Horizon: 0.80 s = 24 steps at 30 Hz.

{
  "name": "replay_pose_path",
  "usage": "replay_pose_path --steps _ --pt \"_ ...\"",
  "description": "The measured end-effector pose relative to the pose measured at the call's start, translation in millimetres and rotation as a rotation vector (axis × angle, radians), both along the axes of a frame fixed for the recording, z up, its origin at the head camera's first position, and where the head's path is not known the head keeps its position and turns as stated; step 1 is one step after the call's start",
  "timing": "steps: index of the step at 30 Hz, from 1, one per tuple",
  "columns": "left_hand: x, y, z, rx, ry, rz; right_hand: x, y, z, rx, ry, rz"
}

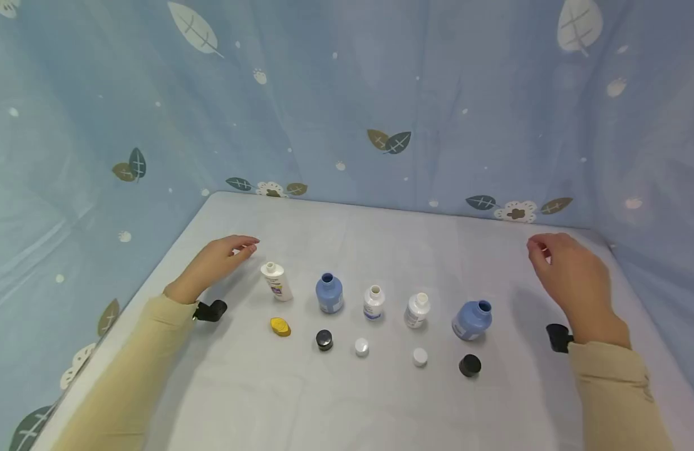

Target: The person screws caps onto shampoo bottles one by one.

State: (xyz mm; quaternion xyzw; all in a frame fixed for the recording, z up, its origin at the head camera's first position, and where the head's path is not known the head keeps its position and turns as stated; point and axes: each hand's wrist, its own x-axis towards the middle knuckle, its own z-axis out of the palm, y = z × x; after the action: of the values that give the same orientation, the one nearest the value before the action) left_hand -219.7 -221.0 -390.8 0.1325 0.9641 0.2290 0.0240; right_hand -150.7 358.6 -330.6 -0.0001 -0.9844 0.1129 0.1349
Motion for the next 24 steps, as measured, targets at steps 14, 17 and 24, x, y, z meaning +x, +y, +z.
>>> replay_pose_path --steps 14,17,24 --pt "42.4 24.6 21.8 0.609 -0.208 -0.177 25.0 -68.0 27.2 -0.369 0.494 -0.136" --pt "48.7 26.7 32.6 0.660 -0.290 -0.231 30.1 -87.0 26.3 -0.451 0.418 -0.070" --pt "42.8 33.5 28.4 0.694 -0.397 -0.302 34.8 -126.5 20.0 -0.508 0.250 0.127"
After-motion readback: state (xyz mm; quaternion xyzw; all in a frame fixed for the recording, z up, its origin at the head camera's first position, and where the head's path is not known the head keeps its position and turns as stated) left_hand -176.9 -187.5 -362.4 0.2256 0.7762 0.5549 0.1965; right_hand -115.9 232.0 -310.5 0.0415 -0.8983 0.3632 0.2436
